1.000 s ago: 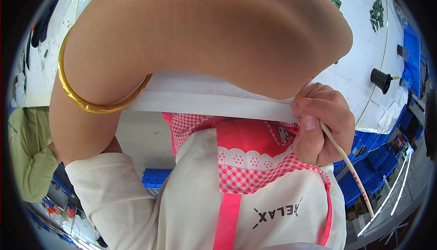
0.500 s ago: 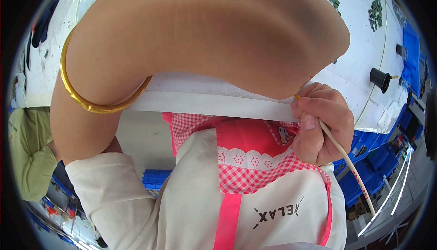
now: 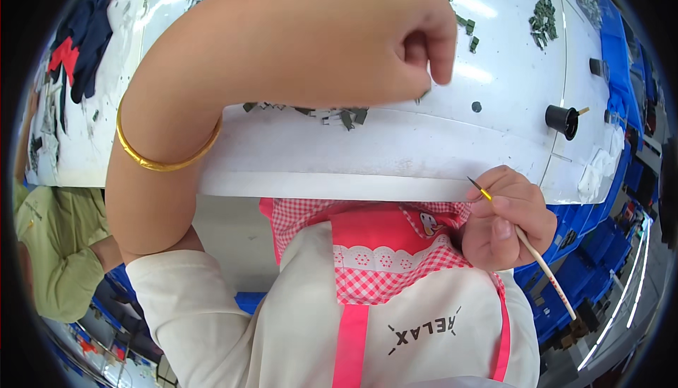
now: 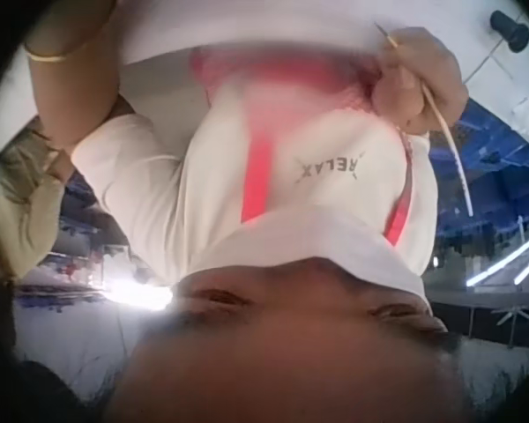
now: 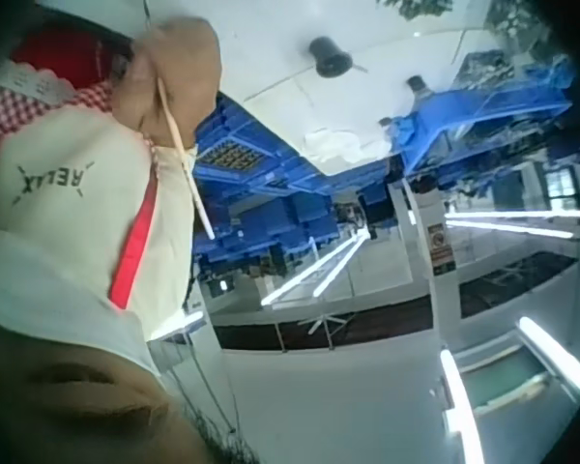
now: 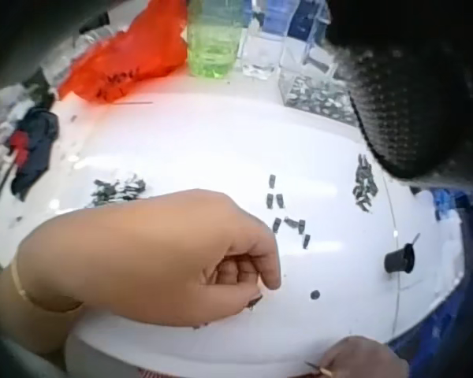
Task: The person dips a thin brush into a container and applies the liquid to small green components held by hand, placing the components onto the table.
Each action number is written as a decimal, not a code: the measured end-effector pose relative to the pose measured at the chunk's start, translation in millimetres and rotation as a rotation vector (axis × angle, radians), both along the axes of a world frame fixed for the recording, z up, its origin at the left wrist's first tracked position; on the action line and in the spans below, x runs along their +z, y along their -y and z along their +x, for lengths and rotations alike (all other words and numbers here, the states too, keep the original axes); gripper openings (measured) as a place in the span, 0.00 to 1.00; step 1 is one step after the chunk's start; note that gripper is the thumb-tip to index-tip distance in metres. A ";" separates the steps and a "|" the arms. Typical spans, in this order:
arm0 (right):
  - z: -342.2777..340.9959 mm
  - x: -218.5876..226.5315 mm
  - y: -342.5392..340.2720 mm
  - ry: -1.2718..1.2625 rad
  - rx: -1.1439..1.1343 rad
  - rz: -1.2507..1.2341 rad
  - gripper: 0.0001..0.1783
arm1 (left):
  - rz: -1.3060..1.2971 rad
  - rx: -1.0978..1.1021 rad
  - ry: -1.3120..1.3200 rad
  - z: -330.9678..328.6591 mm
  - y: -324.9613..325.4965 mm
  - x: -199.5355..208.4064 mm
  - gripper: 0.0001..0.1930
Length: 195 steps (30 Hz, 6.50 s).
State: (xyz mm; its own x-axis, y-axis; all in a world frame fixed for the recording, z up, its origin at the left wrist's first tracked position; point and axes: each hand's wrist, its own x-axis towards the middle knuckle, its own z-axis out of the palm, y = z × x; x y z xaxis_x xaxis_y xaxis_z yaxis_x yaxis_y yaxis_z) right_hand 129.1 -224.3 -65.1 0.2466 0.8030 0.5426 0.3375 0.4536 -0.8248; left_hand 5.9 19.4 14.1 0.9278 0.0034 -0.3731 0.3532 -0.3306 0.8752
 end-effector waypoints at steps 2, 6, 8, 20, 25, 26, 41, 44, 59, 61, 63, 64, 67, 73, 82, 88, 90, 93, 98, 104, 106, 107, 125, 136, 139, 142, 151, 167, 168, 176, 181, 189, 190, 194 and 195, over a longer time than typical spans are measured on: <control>7.9 0.7 3.3 -0.063 -0.119 -0.010 0.09 | -0.067 0.132 -0.159 10.3 -2.5 -1.2 0.08; 13.0 -5.2 8.3 -0.090 -0.150 -0.100 0.08 | 0.369 0.439 0.288 8.1 2.1 -33.9 0.07; 16.6 -2.7 7.2 -0.025 -0.100 -0.132 0.07 | 0.198 0.590 0.289 11.1 -8.0 -46.4 0.07; 19.0 -5.5 3.9 0.065 -0.070 -0.124 0.09 | 0.701 0.749 0.545 20.6 2.5 -44.3 0.07; 17.6 -7.2 5.2 -0.007 -0.081 -0.084 0.08 | 0.671 0.263 0.350 -12.9 -13.2 -27.7 0.07; 18.0 -8.3 5.8 -0.005 -0.081 -0.087 0.08 | 0.601 0.087 0.243 -16.2 -12.4 -26.7 0.08; 21.7 -6.8 11.0 -0.049 -0.093 -0.014 0.08 | 0.555 -0.069 0.249 -17.1 -6.4 -39.2 0.07; 26.3 -2.4 11.9 -0.087 -0.086 0.036 0.08 | 0.525 -0.050 0.240 -15.5 -7.3 -37.0 0.06; 59.8 -4.9 14.2 -0.100 -0.419 0.168 0.09 | 0.318 0.005 0.227 -5.1 -10.5 -35.1 0.04; 59.3 -4.3 12.7 -0.099 -0.424 0.162 0.09 | 0.283 0.021 0.205 -3.0 -9.1 -36.5 0.04; 58.8 -3.6 11.9 -0.109 -0.428 0.153 0.08 | 0.283 -0.031 0.203 -1.5 -7.4 -36.8 0.04; 58.9 -3.3 11.9 -0.111 -0.425 0.154 0.08 | 0.285 -0.029 0.201 -2.0 -7.5 -37.6 0.04; 59.7 -2.8 12.2 -0.121 -0.415 0.149 0.08 | 0.301 -0.057 0.284 -2.5 -12.4 -42.1 0.04; 59.1 0.0 13.2 -0.164 -0.396 0.161 0.08 | 0.328 0.344 0.197 -2.4 -30.0 -27.8 0.10; 62.7 -4.1 23.9 -0.247 -0.327 0.105 0.05 | 0.300 0.627 0.190 32.5 -27.2 -56.9 0.15; 66.1 -2.4 26.5 -0.324 -0.278 0.122 0.05 | 0.326 0.573 0.100 52.2 -17.1 -43.1 0.16; 67.9 -3.3 27.2 -0.325 -0.242 0.124 0.06 | 0.347 0.578 0.071 52.8 -18.5 -42.8 0.16; 67.9 -2.2 26.3 -0.346 -0.214 0.132 0.06 | 0.397 0.560 0.027 56.0 -19.3 -41.4 0.14; 68.9 -1.7 27.7 -0.357 -0.204 0.106 0.06 | 0.402 0.497 0.005 56.9 -27.2 -41.4 0.13; 68.4 0.3 27.0 -0.356 -0.197 0.091 0.07 | 0.367 0.470 -0.081 60.3 -31.1 -36.8 0.12; 68.4 1.5 26.7 -0.356 -0.199 0.084 0.07 | 0.383 0.429 -0.079 61.6 -30.8 -34.9 0.12; 68.5 2.3 26.4 -0.356 -0.195 0.080 0.08 | 0.382 0.430 -0.081 62.1 -30.5 -35.4 0.12; 66.0 2.5 25.7 -0.345 -0.202 0.079 0.07 | 0.417 0.471 -0.211 75.0 -35.6 -17.8 0.10; 67.7 1.1 27.2 -0.337 -0.201 0.056 0.06 | 0.285 0.394 -0.082 63.0 -38.1 -27.9 0.10; 66.3 1.8 27.0 -0.340 -0.207 0.048 0.06 | 0.261 0.257 -0.045 58.2 -46.7 -33.6 0.10; 66.3 3.0 26.7 -0.331 -0.203 0.043 0.06 | 0.420 0.172 0.015 52.4 -48.4 -34.0 0.09; 66.2 2.2 27.2 -0.345 -0.206 0.026 0.06 | 0.484 0.119 0.128 50.7 -48.9 -40.5 0.09; 67.3 5.1 24.5 -0.334 -0.212 -0.036 0.07 | 0.192 0.171 0.190 41.3 -67.0 -53.8 0.07; 67.7 5.0 24.8 -0.333 -0.207 -0.041 0.07 | 0.171 0.191 0.146 41.1 -66.3 -51.0 0.07; 69.5 3.9 25.5 -0.396 -0.200 -0.089 0.07 | 0.392 0.053 0.045 59.8 -73.5 -18.2 0.05; 70.7 2.9 23.4 -0.404 -0.200 -0.077 0.07 | 0.355 0.073 0.054 56.3 -72.5 -22.7 0.06; 68.5 7.1 21.0 -0.454 -0.238 -0.148 0.06 | 0.403 0.125 0.187 35.7 -83.7 -38.2 0.07; 68.6 7.7 20.2 -0.454 -0.239 -0.148 0.06 | 0.379 0.141 0.180 36.1 -81.9 -38.5 0.07; 68.4 6.7 21.6 -0.463 -0.243 -0.160 0.06 | 0.399 0.092 0.239 40.2 -75.5 -40.7 0.08; 68.7 7.3 21.4 -0.462 -0.246 -0.167 0.06 | 0.396 0.091 0.239 42.7 -73.8 -41.2 0.08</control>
State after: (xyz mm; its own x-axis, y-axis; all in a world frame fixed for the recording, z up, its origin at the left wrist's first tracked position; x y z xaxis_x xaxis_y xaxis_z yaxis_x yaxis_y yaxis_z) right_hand 197.9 -245.7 -57.8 0.6203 0.7574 0.2036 0.0027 0.2576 -0.9663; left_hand 48.6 93.2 -27.0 0.9768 0.1881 -0.1027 0.2005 -0.6327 0.7480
